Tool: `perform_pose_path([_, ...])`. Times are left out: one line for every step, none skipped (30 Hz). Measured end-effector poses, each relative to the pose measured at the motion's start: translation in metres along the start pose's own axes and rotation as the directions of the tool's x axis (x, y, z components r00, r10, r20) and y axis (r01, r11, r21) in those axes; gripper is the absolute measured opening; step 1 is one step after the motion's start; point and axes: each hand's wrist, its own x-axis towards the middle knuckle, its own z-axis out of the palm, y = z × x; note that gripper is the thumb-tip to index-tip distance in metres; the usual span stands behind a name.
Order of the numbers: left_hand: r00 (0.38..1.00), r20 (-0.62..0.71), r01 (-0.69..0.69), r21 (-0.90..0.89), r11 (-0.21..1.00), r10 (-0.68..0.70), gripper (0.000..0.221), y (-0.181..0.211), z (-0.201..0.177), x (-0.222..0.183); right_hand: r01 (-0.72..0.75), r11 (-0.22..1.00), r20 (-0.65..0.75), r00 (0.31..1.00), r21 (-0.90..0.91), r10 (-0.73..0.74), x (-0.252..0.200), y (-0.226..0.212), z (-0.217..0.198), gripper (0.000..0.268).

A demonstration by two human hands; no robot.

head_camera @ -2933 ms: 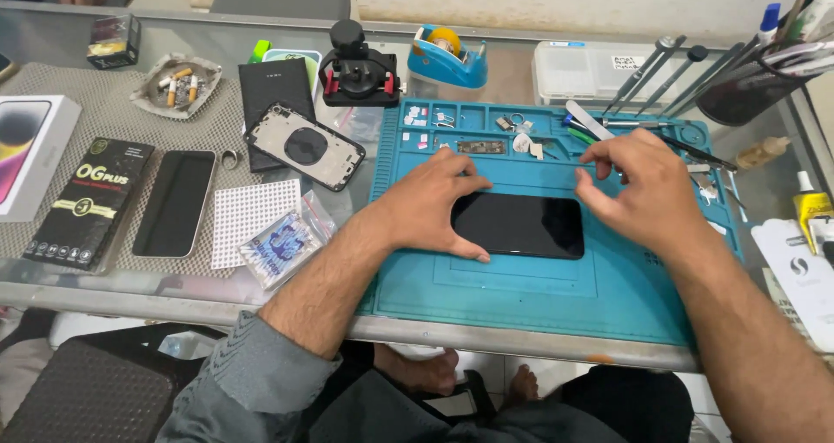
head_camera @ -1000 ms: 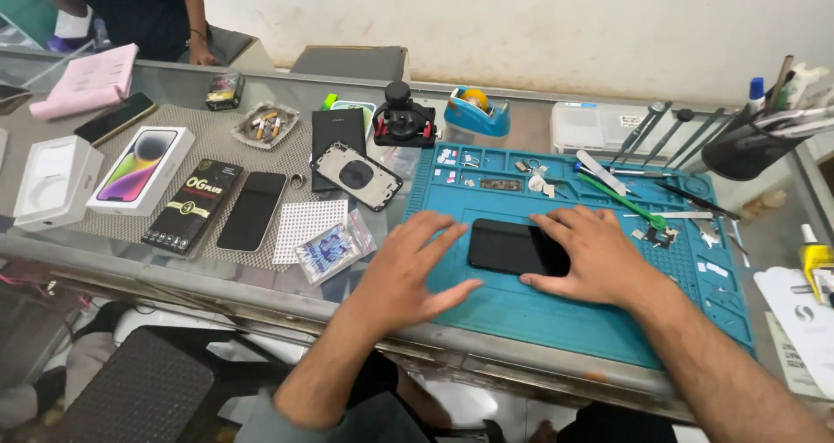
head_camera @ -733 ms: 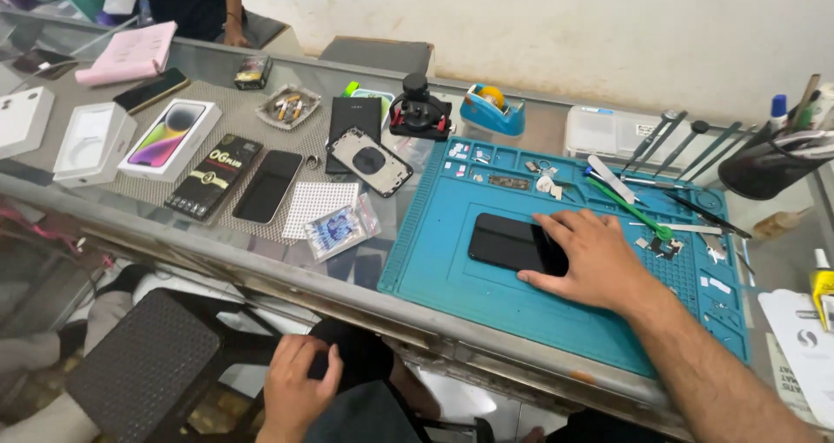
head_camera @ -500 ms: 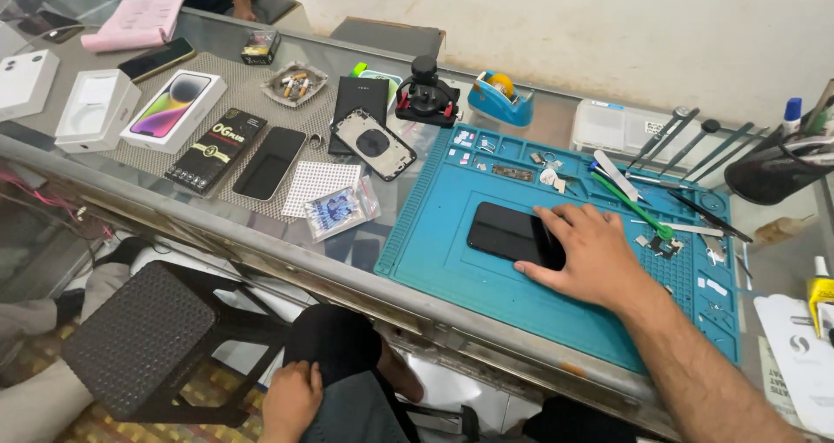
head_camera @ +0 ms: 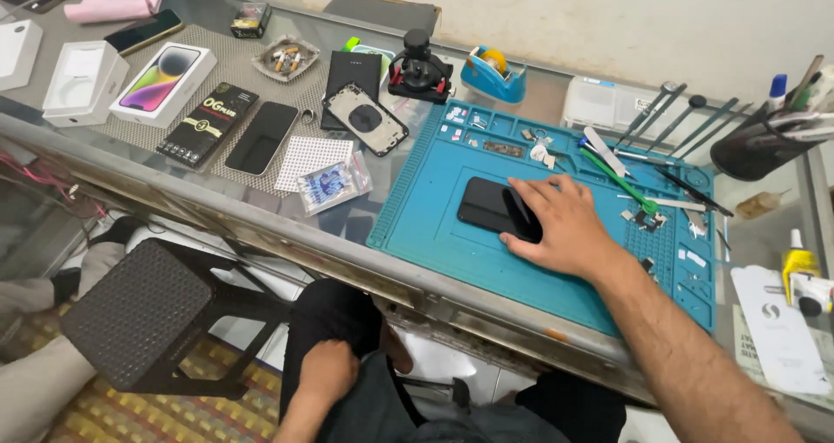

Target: Disassembling a smartphone by prying off the back cover and inspecting internal components on a repair bench.

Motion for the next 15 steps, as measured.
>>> perform_pose_path([1.0, 0.009, -0.007, 0.01, 1.0, 0.007, 0.03, 0.007, 0.0, 0.006, -0.012, 1.0, 0.002, 1.0, 0.009, 0.012, -0.001, 0.0, -0.001, 0.09])
perform_pose_path([0.997, -0.066, -0.046, -0.043, 0.998, 0.043, 0.025, 0.014, 0.001, 0.011, -0.013, 1.0, 0.011, 1.0, -0.002, 0.013, -0.002, -0.001, -0.002, 0.089])
perform_pose_path([0.986, -0.15, -0.087, -0.096, 0.992, 0.072, 0.021, 0.021, 0.002, 0.02, -0.009, 1.0, 0.015, 1.0, -0.019, 0.009, 0.0, -0.001, -0.004, 0.089])
perform_pose_path([0.986, -0.148, -0.092, -0.09, 0.992, 0.078, 0.021, 0.027, -0.003, 0.02, -0.015, 1.0, 0.012, 1.0, -0.015, 0.015, -0.003, -0.001, -0.004, 0.089])
perform_pose_path([0.969, -0.158, -0.19, 0.026, 0.981, 0.192, 0.027, 0.032, -0.008, 0.021, 0.007, 0.997, -0.021, 1.0, -0.083, -0.009, -0.004, 0.0, -0.005, 0.088])
perform_pose_path([0.94, -0.153, -0.284, 0.142, 0.948, 0.304, 0.033, 0.037, -0.013, 0.023, 0.027, 0.988, -0.052, 0.998, -0.151, -0.035, -0.005, -0.001, -0.005, 0.088])
perform_pose_path([0.94, -0.15, -0.286, 0.149, 0.947, 0.307, 0.033, 0.039, -0.011, 0.02, 0.022, 0.989, -0.056, 0.998, -0.146, -0.031, -0.006, -0.001, -0.007, 0.088])
perform_pose_path([0.954, -0.049, -0.275, 0.24, 0.931, 0.295, 0.032, 0.042, -0.009, 0.018, 0.007, 0.974, -0.05, 0.999, -0.224, -0.019, -0.007, -0.002, -0.008, 0.09])
perform_pose_path([0.96, 0.048, -0.275, 0.33, 0.903, 0.274, 0.041, 0.046, -0.008, 0.018, -0.011, 0.953, -0.046, 0.999, -0.304, -0.003, -0.008, -0.001, -0.012, 0.093])
perform_pose_path([0.959, 0.049, -0.28, 0.335, 0.899, 0.281, 0.041, 0.047, -0.016, 0.015, -0.02, 0.953, -0.051, 0.999, -0.302, 0.005, -0.012, -0.003, -0.012, 0.093])
perform_pose_path([0.958, 0.182, -0.265, 0.273, 0.925, 0.22, 0.051, 0.049, -0.023, 0.011, -0.056, 0.937, -0.074, 0.997, -0.345, 0.032, -0.016, -0.004, -0.012, 0.095])
perform_pose_path([0.935, 0.315, -0.238, 0.214, 0.948, 0.164, 0.062, 0.051, -0.03, 0.008, -0.093, 0.918, -0.099, 0.993, -0.387, 0.059, -0.019, -0.005, -0.012, 0.097])
perform_pose_path([0.933, 0.317, -0.246, 0.218, 0.945, 0.17, 0.062, 0.049, -0.03, 0.008, -0.102, 0.917, -0.1, 0.993, -0.386, 0.068, -0.026, -0.012, -0.014, 0.097])
perform_pose_path([0.927, 0.34, -0.233, 0.197, 0.952, 0.156, 0.065, 0.047, -0.031, 0.008, -0.154, 0.921, -0.17, 0.981, -0.357, 0.098, -0.032, -0.019, -0.016, 0.092])
perform_pose_path([0.92, 0.365, -0.22, 0.173, 0.96, 0.144, 0.068, 0.047, -0.029, 0.007, -0.202, 0.923, -0.234, 0.964, -0.329, 0.128, -0.039, -0.026, -0.017, 0.087])
